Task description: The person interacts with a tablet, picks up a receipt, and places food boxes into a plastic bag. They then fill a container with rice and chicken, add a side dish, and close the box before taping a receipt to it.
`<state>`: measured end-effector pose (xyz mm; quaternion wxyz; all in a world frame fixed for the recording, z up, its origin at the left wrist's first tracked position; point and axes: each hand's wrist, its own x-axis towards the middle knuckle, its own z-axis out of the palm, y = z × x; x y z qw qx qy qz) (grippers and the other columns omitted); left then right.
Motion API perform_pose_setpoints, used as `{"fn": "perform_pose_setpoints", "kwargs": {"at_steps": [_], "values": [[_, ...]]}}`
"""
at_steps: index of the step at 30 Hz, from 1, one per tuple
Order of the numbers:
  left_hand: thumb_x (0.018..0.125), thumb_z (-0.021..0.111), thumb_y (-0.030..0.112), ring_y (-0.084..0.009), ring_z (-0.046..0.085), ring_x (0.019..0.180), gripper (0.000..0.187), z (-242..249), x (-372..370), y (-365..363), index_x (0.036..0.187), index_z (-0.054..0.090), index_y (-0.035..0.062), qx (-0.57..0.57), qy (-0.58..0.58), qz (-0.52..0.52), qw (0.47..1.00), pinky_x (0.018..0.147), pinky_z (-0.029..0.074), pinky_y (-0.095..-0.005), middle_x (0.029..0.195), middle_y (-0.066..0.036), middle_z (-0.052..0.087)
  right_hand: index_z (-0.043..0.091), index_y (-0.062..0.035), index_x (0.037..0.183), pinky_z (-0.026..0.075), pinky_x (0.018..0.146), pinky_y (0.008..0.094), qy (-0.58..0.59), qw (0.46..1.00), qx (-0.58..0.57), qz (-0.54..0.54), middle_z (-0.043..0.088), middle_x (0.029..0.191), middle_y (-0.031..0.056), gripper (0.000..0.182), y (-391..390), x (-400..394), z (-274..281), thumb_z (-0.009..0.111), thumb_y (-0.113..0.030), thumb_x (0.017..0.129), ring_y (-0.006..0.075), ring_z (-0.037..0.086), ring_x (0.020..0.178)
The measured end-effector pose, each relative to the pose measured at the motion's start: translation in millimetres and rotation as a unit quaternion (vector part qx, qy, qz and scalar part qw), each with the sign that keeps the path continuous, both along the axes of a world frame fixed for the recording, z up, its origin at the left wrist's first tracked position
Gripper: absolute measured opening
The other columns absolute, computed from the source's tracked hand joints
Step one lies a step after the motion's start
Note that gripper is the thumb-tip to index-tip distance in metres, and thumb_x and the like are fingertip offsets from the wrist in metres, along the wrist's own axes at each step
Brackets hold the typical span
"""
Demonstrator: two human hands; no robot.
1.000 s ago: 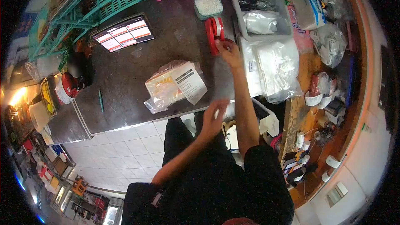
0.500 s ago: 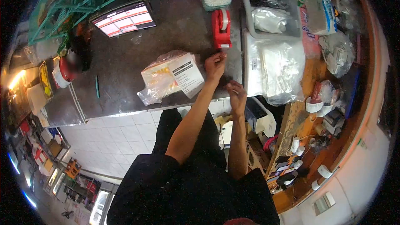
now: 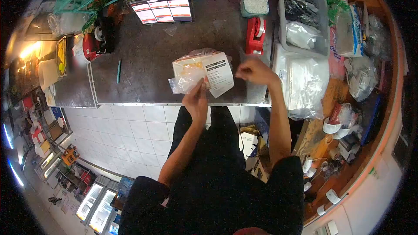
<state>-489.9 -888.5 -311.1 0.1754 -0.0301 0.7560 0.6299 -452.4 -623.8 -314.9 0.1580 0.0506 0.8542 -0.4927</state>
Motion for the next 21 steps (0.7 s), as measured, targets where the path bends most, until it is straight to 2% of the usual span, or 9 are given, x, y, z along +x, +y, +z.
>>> {"fn": "perform_pose_setpoints", "kwargs": {"at_steps": [2, 5, 8, 9, 12, 13, 15, 17, 21], "values": [[0.092, 0.068, 0.007, -0.0225, 0.062, 0.096, 0.018, -17.9, -7.1, -11.3, 0.103, 0.071, -0.0066, -0.043, 0.041, -0.002, 0.998, 0.088, 0.050, -0.0335, 0.103, -0.013, 0.068, 0.071, 0.0003, 0.091, 0.048, 0.060, 0.0356, -0.007, 1.000, 0.015, 0.025, 0.069, 0.074, 0.0094, 0.026, -12.4, -15.6, -32.8, 0.075, -0.023, 0.081, 0.0206, 0.061, 0.061], [0.087, 0.076, 0.020, -0.0315, 0.057, 0.109, 0.044, -21.8, -16.1, -19.0, 0.119, 0.062, -0.0078, -0.298, 0.346, -0.085, 0.886, 0.098, 0.044, -0.0405, 0.113, -0.018, 0.062, 0.070, -0.0015, 0.096, 0.049, 0.065, 0.0373, -0.042, 0.998, 0.026, -0.029, 0.071, 0.081, 0.0099, 0.034, -33.7, -17.1, -67.9, 0.079, -0.028, 0.076, 0.0218, 0.065, 0.068], [0.067, 0.092, 0.026, -0.0357, 0.052, 0.116, 0.096, -8.1, -30.7, -15.2, 0.137, 0.035, -0.0077, -0.436, 0.203, 0.004, 0.877, 0.100, 0.042, -0.0418, 0.134, -0.025, 0.041, 0.070, -0.0033, 0.098, 0.051, 0.069, 0.0384, -0.027, 0.986, 0.022, -0.162, 0.072, 0.085, 0.0112, 0.040, -51.0, -1.9, -97.8, 0.082, -0.030, 0.071, 0.0230, 0.067, 0.075], [0.067, 0.092, 0.026, -0.0357, 0.052, 0.116, 0.096, -24.8, -32.7, -26.0, 0.137, 0.035, -0.0077, -0.433, 0.207, 0.001, 0.878, 0.100, 0.042, -0.0418, 0.134, -0.025, 0.041, 0.070, -0.0042, 0.097, 0.052, 0.070, 0.0384, -0.053, 0.976, 0.098, -0.186, 0.071, 0.085, 0.0116, 0.037, -56.0, 5.6, -97.8, 0.082, -0.028, 0.071, 0.0240, 0.067, 0.076], [0.067, 0.091, 0.021, -0.0261, 0.045, 0.122, 0.084, -44.7, -51.5, -46.1, 0.130, 0.042, -0.0033, -0.005, 0.016, 0.015, 1.000, 0.106, 0.039, -0.0382, 0.130, -0.019, 0.043, 0.069, -0.0059, 0.100, 0.053, 0.072, 0.0386, 0.004, 0.939, 0.168, -0.300, 0.071, 0.092, 0.0126, 0.039, -72.3, 8.5, -39.3, 0.082, -0.025, 0.069, 0.0263, 0.069, 0.080], [0.067, 0.091, 0.021, -0.0261, 0.045, 0.122, 0.084, -43.9, -60.6, -57.5, 0.130, 0.042, -0.0033, 0.003, 0.020, 0.007, 1.000, 0.106, 0.039, -0.0382, 0.130, -0.019, 0.043, 0.068, -0.0066, 0.105, 0.054, 0.072, 0.0388, 0.079, 0.907, 0.154, -0.383, 0.070, 0.098, 0.0132, 0.043, -82.5, 3.8, -2.6, 0.083, -0.024, 0.068, 0.0276, 0.069, 0.083], [0.068, 0.089, 0.020, -0.0241, 0.049, 0.122, 0.085, -55.5, -77.5, -84.0, 0.134, 0.041, -0.0023, -0.001, -0.038, -0.067, 0.997, 0.105, 0.041, -0.0376, 0.133, -0.017, 0.048, 0.061, -0.0083, 0.119, 0.054, 0.080, 0.0399, 0.117, 0.948, 0.125, -0.267, 0.063, 0.123, 0.0148, 0.057, -115.2, -19.5, 61.5, 0.083, -0.022, 0.068, 0.0285, 0.067, 0.099], [0.071, 0.086, 0.022, -0.0231, 0.051, 0.120, 0.083, -77.0, -89.4, -97.2, 0.137, 0.040, -0.0016, -0.003, -0.028, -0.095, 0.995, 0.103, 0.042, -0.0370, 0.133, -0.015, 0.049, 0.054, -0.0094, 0.127, 0.051, 0.089, 0.0419, 0.177, 0.959, 0.126, -0.184, 0.054, 0.133, 0.0151, 0.065, -166.4, -45.0, 31.3, 0.081, -0.019, 0.069, 0.0298, 0.060, 0.112], [0.084, 0.075, 0.025, -0.0235, 0.056, 0.116, 0.066, -104.2, -107.9, -119.9, 0.138, 0.044, 0.0035, 0.091, -0.099, -0.194, 0.972, 0.100, 0.045, -0.0352, 0.126, -0.011, 0.057, 0.066, -0.0013, 0.104, 0.050, 0.091, 0.0456, 0.092, 0.963, 0.134, -0.215, 0.063, 0.109, 0.0211, 0.032, -226.1, -62.2, 24.6, 0.068, -0.014, 0.075, 0.0366, 0.060, 0.107]]}}
